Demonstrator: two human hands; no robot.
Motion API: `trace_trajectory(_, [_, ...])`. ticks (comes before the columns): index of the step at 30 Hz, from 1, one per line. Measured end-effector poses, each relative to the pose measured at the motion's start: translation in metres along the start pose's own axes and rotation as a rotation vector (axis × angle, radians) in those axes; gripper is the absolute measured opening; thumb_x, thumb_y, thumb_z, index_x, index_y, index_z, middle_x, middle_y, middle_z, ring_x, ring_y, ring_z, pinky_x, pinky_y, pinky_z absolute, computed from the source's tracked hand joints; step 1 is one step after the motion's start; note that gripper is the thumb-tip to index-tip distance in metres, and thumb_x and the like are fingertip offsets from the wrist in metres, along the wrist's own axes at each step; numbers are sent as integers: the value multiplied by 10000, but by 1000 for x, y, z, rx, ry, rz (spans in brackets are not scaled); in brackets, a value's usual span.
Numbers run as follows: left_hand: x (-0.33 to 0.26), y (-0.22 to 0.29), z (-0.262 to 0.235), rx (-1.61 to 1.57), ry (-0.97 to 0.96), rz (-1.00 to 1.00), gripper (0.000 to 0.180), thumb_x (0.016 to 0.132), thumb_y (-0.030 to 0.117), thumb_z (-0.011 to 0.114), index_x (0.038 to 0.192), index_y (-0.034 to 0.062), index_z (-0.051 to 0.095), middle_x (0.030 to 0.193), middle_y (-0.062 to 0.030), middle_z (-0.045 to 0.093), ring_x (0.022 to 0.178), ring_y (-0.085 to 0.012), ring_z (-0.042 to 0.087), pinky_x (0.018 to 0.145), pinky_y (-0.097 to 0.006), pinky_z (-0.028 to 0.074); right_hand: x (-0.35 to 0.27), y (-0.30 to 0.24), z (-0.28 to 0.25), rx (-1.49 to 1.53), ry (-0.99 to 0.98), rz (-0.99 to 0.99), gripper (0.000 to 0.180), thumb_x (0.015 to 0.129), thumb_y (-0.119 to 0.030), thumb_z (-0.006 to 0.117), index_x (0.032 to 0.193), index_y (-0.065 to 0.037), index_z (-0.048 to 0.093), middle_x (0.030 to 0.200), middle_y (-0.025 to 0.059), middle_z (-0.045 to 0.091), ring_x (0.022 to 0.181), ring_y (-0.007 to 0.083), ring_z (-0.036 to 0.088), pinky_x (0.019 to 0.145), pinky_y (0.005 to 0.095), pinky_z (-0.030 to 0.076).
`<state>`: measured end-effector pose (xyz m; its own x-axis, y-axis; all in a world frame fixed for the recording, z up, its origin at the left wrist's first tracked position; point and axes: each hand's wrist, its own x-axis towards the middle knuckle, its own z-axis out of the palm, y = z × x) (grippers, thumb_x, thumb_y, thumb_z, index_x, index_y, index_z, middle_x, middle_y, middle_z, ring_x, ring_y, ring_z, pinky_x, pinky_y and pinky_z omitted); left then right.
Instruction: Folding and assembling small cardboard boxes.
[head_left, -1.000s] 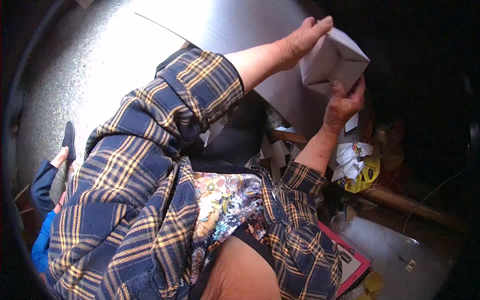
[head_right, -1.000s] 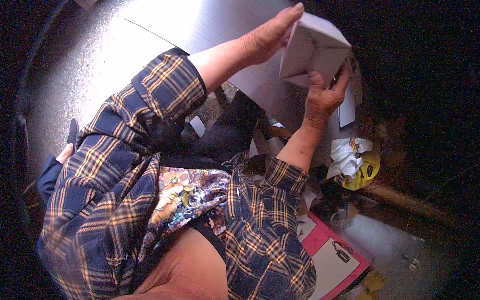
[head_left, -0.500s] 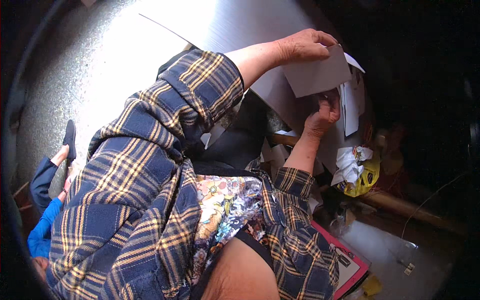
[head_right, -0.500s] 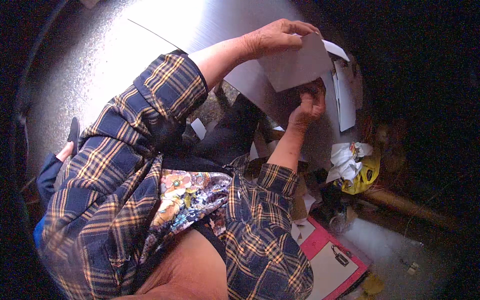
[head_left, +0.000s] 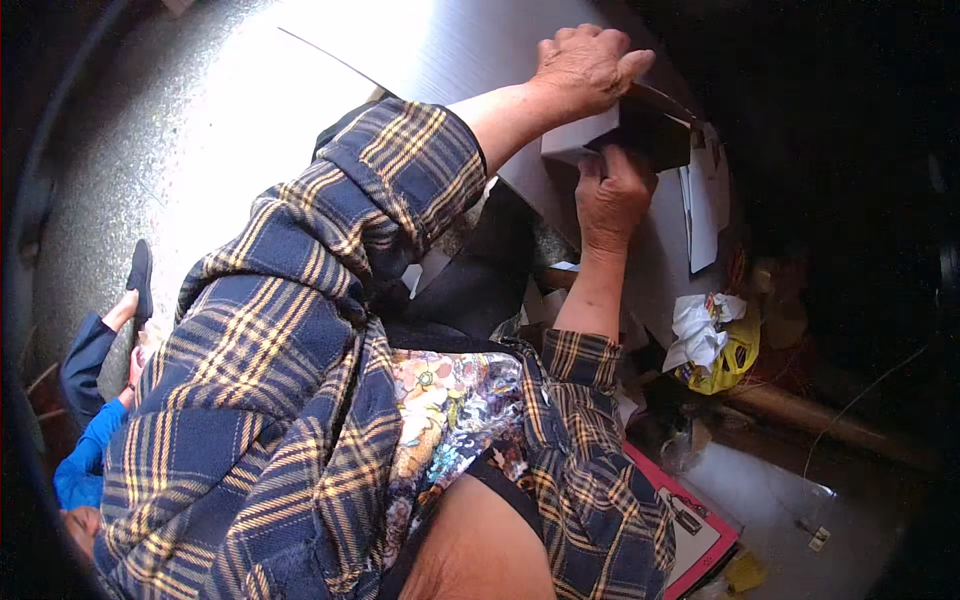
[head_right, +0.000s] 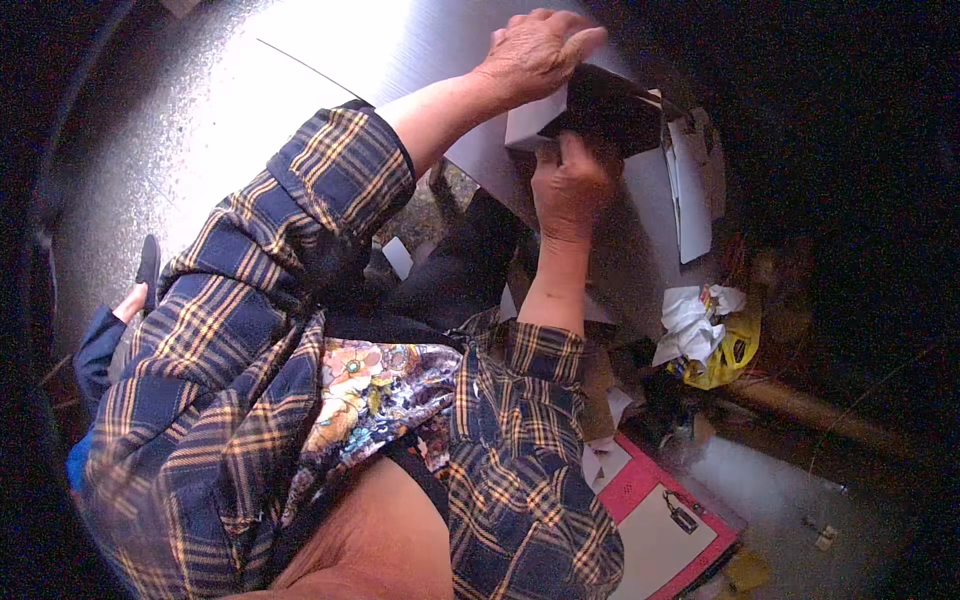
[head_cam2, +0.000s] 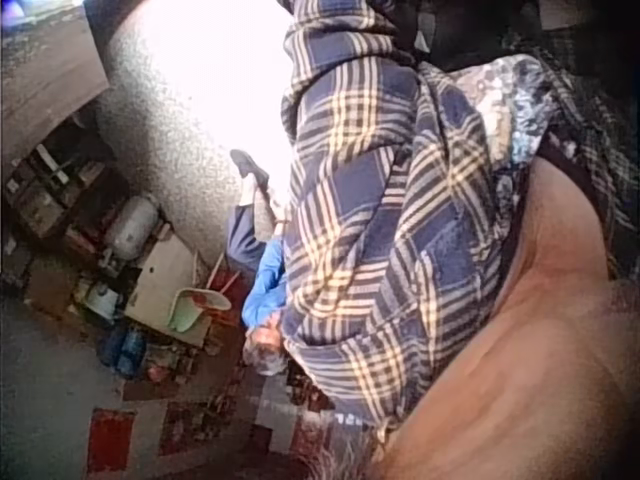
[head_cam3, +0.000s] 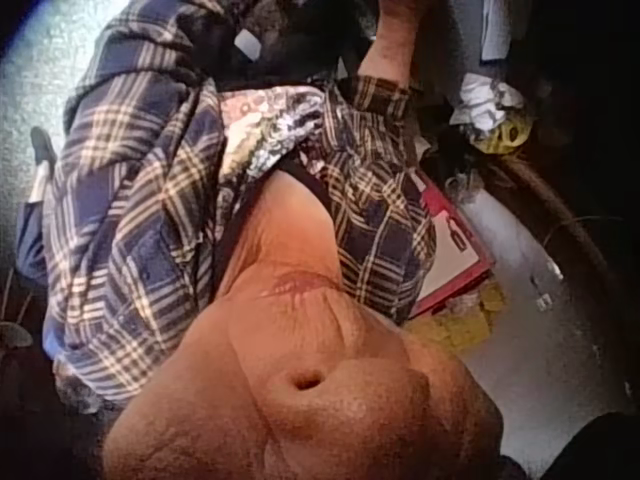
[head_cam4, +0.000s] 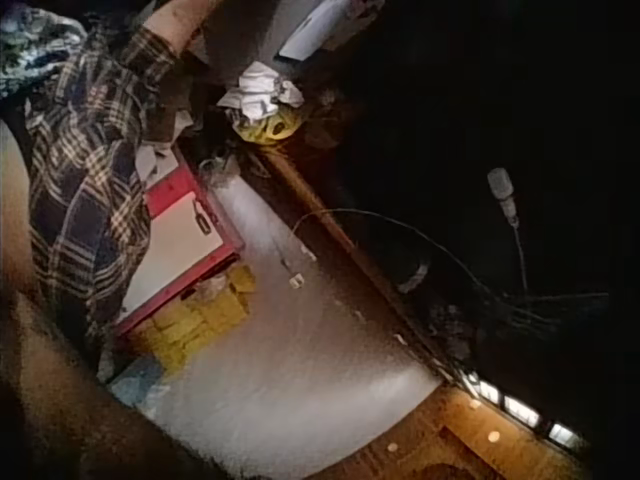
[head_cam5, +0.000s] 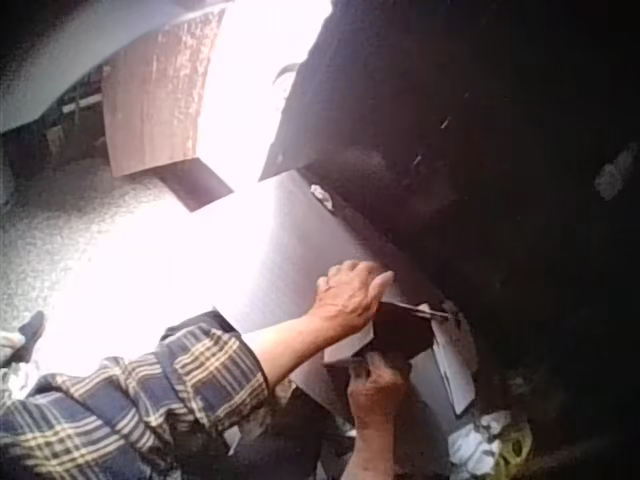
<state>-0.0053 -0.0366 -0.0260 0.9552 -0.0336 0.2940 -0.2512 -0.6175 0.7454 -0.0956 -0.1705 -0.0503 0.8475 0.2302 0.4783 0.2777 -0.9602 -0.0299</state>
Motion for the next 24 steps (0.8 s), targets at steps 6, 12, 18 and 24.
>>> trace_trajectory(6, [-12,4,1,-383,8,335,813,821,601,561,1359,23,369,1340,-268,422,1267,-399,387,1066,-424,314,8,2,-2,113,218,-7,274,682,-102,688,942,-44,620,945,170,600,910,362,563,842,432,450])
trace_trajectory(12, [-7,-11,3,-357,-45,217,668,768,122,551,1380,41,298,1283,-283,470,1208,-406,453,1021,-448,369,-8,54,1,361,425,174,653,677,-164,670,1278,-45,443,1325,189,398,1246,359,362,1033,485,301])
trace_trajectory(18, [14,-18,15,-395,-121,201,596,756,71,509,1331,31,361,1110,-274,586,1056,-416,560,921,-460,444,-20,62,6,1266,-142,392,843,663,-199,774,1375,-42,350,1351,135,415,1220,287,401,1062,404,300])
trace_trajectory(24, [7,-10,19,-352,-125,3,360,804,177,470,1125,20,507,939,-286,616,944,-448,578,852,-496,449,-29,59,33,1108,-131,582,682,603,4,691,1249,-20,472,1160,84,542,1045,243,527,926,328,431])
